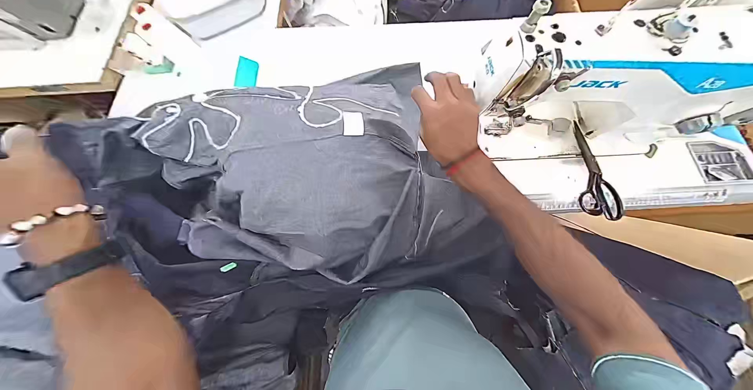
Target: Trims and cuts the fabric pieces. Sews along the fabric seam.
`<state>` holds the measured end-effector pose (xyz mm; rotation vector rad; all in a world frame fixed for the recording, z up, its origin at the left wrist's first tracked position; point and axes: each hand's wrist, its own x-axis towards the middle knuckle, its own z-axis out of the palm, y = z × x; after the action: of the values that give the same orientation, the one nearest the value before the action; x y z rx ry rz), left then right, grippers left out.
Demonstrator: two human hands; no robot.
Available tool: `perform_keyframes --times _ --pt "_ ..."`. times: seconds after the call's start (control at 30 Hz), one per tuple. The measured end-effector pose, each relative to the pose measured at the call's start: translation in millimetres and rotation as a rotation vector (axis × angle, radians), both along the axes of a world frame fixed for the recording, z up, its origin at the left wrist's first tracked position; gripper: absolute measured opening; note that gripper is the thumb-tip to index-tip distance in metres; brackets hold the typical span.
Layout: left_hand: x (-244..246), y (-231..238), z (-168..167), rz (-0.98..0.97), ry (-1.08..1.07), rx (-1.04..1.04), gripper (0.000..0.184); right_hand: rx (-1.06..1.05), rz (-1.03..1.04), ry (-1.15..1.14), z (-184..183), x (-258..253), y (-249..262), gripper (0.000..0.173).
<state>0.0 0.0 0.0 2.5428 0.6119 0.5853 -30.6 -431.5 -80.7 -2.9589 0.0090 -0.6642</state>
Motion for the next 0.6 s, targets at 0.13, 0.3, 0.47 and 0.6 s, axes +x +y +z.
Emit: perform_keyframes --times 0.13,0.3,0.47,0.6 --pt "-18 -96 -48 -0.966 -0.044 -0.27 0.049 0.281 -0.095 0.025 14 -109 -50 0.024" --pt "-32 -248 -93 -1.346 0.604 -0.465 0.038 0.244 -0.62 0.354 -3 -201 -177 0.03" --pt "-44 -285 -110 -1.079 0.558 -0.999 0.034 0.181 -0.653 0.535 -40 -239 -225 0.036" --pt "-43 -278 -131 -0.95 0.513 -1.249 0.048 0.242 -0.611 0.464 -48 -244 -224 0.041"
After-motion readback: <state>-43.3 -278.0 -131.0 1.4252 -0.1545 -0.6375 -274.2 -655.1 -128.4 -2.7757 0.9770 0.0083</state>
